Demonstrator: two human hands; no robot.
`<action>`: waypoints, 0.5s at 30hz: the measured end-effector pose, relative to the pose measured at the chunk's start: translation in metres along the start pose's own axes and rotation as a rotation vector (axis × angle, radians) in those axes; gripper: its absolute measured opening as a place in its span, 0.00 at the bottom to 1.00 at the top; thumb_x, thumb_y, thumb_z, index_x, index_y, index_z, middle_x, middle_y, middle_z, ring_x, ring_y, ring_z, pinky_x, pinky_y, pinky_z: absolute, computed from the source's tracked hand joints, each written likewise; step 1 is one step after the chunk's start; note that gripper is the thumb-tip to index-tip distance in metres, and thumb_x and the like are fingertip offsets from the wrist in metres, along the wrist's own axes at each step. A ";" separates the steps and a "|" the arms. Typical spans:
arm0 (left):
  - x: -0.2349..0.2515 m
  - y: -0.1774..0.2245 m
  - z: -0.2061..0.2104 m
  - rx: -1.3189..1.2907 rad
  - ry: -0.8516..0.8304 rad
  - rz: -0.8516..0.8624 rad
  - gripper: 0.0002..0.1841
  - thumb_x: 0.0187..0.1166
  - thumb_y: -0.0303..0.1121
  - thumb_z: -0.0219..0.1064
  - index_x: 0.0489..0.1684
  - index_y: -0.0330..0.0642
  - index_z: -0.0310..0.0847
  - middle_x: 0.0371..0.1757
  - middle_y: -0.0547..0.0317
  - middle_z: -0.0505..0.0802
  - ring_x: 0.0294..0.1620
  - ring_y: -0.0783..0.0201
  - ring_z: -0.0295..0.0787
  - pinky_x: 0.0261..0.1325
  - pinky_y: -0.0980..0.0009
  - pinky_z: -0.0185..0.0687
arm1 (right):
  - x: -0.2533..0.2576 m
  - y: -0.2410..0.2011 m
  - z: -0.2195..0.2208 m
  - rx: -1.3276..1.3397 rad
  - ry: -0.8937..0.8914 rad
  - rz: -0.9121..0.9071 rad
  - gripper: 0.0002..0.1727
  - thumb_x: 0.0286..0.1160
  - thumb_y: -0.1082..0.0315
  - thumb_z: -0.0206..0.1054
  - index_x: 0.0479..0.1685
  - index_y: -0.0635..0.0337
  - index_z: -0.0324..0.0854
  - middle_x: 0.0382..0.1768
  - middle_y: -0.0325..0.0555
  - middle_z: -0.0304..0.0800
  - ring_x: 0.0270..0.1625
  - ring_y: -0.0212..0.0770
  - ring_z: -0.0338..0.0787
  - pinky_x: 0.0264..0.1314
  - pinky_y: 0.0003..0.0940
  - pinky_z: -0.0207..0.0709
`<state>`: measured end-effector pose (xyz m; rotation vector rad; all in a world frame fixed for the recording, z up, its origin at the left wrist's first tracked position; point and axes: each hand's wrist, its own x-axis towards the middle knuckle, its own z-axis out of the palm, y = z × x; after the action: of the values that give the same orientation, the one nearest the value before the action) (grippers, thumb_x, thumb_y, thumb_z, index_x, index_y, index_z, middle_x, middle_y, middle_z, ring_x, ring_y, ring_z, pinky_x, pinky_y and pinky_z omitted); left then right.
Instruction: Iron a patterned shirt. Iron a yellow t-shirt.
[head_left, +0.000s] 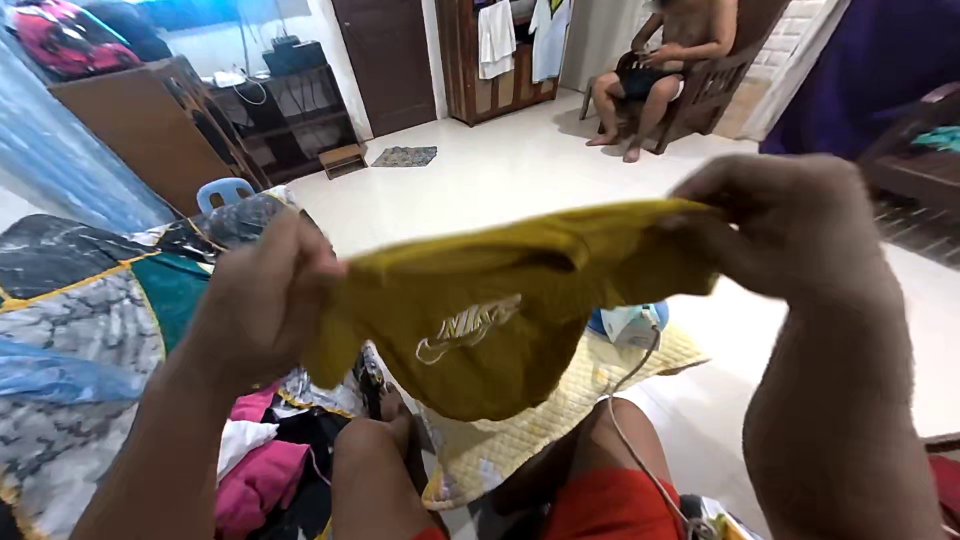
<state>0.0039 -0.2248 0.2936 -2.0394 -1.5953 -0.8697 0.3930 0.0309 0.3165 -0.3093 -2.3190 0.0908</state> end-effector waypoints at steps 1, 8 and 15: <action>-0.021 0.006 0.002 -0.051 0.008 0.012 0.22 0.94 0.55 0.44 0.44 0.47 0.73 0.30 0.61 0.83 0.28 0.67 0.82 0.28 0.67 0.80 | -0.023 -0.002 -0.002 0.016 0.065 -0.019 0.12 0.79 0.56 0.65 0.44 0.55 0.87 0.36 0.36 0.92 0.34 0.29 0.89 0.36 0.31 0.86; -0.063 0.005 0.011 -0.653 -0.041 -0.044 0.19 0.86 0.55 0.60 0.31 0.52 0.76 0.28 0.68 0.85 0.29 0.76 0.83 0.31 0.79 0.78 | -0.102 -0.006 0.021 0.075 0.496 0.137 0.10 0.86 0.66 0.64 0.56 0.59 0.87 0.43 0.36 0.94 0.41 0.27 0.91 0.47 0.28 0.88; -0.008 -0.067 0.110 -0.470 -0.173 -0.120 0.23 0.90 0.61 0.47 0.43 0.53 0.73 0.31 0.73 0.81 0.31 0.84 0.78 0.35 0.83 0.77 | -0.037 0.084 0.094 0.187 0.249 0.109 0.15 0.84 0.57 0.68 0.47 0.60 0.92 0.40 0.34 0.96 0.37 0.19 0.90 0.42 0.20 0.87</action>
<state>-0.0374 -0.1410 0.2047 -2.4090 -1.7464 -1.2381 0.3664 0.1058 0.2114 -0.3315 -2.0291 0.3045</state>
